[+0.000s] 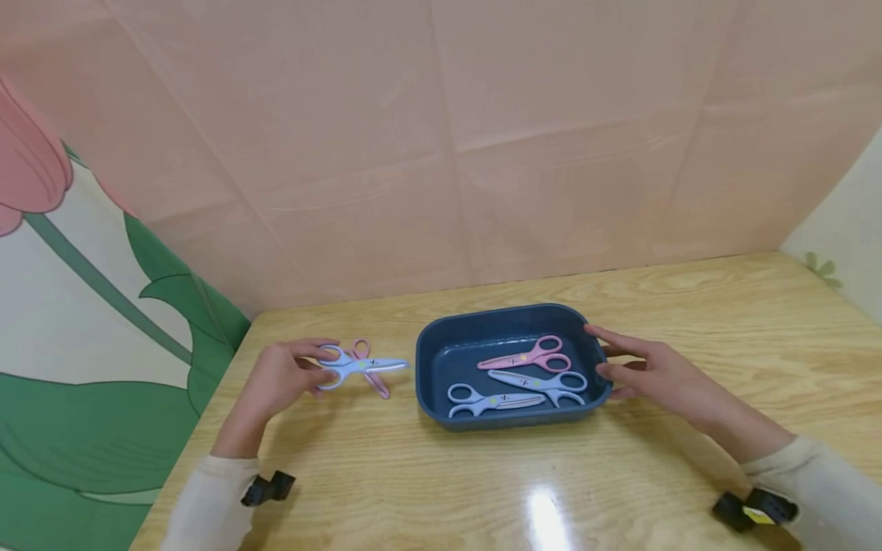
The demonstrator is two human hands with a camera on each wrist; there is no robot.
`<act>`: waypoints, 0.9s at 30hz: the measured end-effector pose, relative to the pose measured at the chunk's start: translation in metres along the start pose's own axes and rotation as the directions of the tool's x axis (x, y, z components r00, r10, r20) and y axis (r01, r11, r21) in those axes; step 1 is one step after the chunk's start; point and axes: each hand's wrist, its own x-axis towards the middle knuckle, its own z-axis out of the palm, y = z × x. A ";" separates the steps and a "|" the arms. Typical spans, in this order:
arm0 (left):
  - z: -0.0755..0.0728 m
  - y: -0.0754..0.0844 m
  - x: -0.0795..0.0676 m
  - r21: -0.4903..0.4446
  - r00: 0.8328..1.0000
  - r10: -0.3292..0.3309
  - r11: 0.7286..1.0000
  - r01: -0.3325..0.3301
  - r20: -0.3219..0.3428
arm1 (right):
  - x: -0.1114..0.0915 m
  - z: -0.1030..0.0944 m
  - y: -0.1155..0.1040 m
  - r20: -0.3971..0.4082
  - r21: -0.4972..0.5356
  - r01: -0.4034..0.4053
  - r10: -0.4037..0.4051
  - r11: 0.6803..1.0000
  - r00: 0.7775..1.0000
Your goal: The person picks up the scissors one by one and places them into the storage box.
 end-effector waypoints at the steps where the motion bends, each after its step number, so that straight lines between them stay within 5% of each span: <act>1: -0.001 0.000 0.000 -0.005 1.000 0.002 1.000 -0.002 -0.002 | 0.000 0.000 0.000 0.001 -0.001 0.001 -0.001 1.000 1.000; 27: -0.009 0.017 -0.008 -0.046 0.999 0.046 0.998 -0.047 -0.022 | -0.001 0.000 0.001 -0.007 0.004 -0.003 0.003 1.000 1.000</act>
